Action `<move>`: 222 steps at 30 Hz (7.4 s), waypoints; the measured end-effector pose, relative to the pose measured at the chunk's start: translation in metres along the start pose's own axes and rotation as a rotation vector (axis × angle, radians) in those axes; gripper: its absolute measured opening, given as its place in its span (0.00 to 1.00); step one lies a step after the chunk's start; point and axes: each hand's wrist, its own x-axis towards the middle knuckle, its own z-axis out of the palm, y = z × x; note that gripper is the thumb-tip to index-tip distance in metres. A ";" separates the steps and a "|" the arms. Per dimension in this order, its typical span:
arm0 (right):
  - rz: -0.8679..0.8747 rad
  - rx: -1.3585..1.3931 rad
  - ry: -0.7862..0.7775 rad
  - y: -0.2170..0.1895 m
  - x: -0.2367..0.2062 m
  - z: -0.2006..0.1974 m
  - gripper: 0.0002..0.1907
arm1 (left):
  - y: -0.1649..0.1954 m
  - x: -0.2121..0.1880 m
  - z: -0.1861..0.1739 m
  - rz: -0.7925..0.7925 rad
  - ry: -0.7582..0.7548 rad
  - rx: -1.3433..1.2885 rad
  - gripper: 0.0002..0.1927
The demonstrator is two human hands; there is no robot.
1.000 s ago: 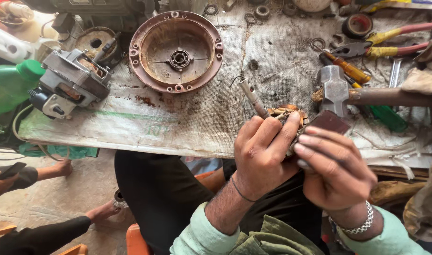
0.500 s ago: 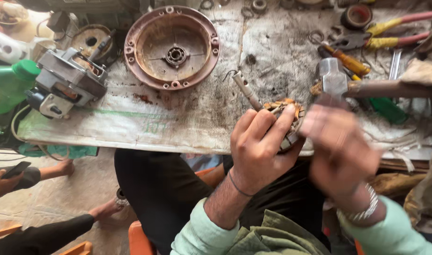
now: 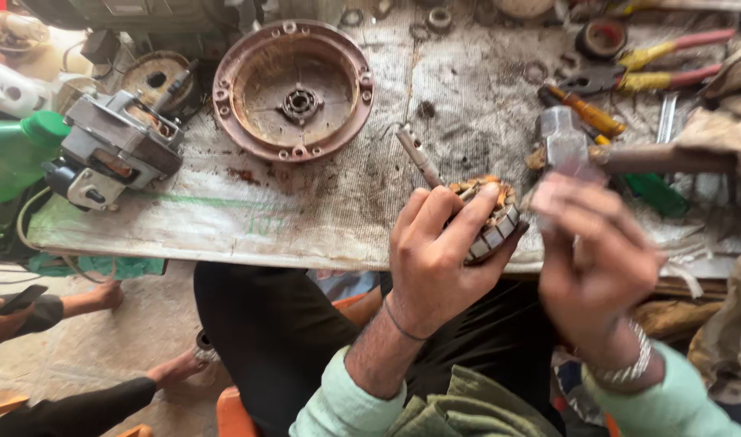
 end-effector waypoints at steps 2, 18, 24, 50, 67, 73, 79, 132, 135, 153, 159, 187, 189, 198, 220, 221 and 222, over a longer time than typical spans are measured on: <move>-0.059 0.029 0.002 -0.001 -0.002 0.003 0.07 | -0.001 0.001 -0.001 -0.015 -0.007 -0.010 0.27; 0.021 0.025 -0.005 0.012 -0.004 0.006 0.12 | -0.010 0.009 -0.007 -0.089 -0.063 -0.057 0.28; -0.013 0.101 -0.005 0.013 -0.007 0.001 0.11 | -0.009 0.009 -0.009 -0.022 -0.076 -0.074 0.29; -0.168 0.031 -0.081 -0.014 0.010 0.006 0.11 | -0.003 -0.002 0.000 0.013 0.005 0.092 0.26; -0.157 0.021 -0.074 -0.001 -0.005 0.010 0.12 | -0.008 -0.007 -0.003 0.030 -0.013 0.098 0.27; -0.179 0.019 -0.070 -0.005 0.000 0.009 0.09 | -0.005 -0.006 -0.002 0.024 -0.020 0.094 0.28; -0.166 0.027 -0.079 -0.009 0.007 0.008 0.07 | -0.003 -0.005 -0.002 0.038 -0.017 0.116 0.25; -0.069 0.042 -0.041 -0.014 -0.006 0.006 0.14 | 0.002 -0.004 -0.010 0.032 0.011 0.072 0.24; -0.174 0.029 -0.033 -0.013 -0.008 0.008 0.15 | 0.002 -0.003 -0.011 0.041 0.013 0.082 0.28; 0.005 -0.027 -0.036 -0.012 0.008 0.001 0.10 | 0.010 0.004 -0.015 -0.007 0.018 0.074 0.21; 0.175 0.087 -0.008 -0.003 0.006 0.001 0.09 | 0.007 0.004 -0.018 -0.040 0.014 0.081 0.21; 0.220 0.178 -0.047 0.000 0.001 0.005 0.08 | -0.013 0.009 -0.019 -0.162 0.054 0.020 0.26; 0.206 0.181 -0.054 0.002 0.001 0.004 0.07 | -0.012 0.010 -0.020 -0.150 0.042 0.012 0.26; 0.154 0.153 -0.066 0.016 -0.002 -0.002 0.06 | 0.001 0.013 -0.017 -0.108 0.117 0.063 0.24; 0.176 0.152 -0.039 0.009 0.001 -0.005 0.08 | 0.005 0.012 -0.012 -0.087 0.082 0.060 0.22; 0.149 0.136 -0.040 0.008 0.001 -0.005 0.08 | 0.003 0.012 -0.011 -0.081 0.086 0.062 0.22; 0.120 0.125 -0.042 0.007 0.001 -0.004 0.07 | 0.003 0.011 -0.010 -0.078 0.089 0.064 0.21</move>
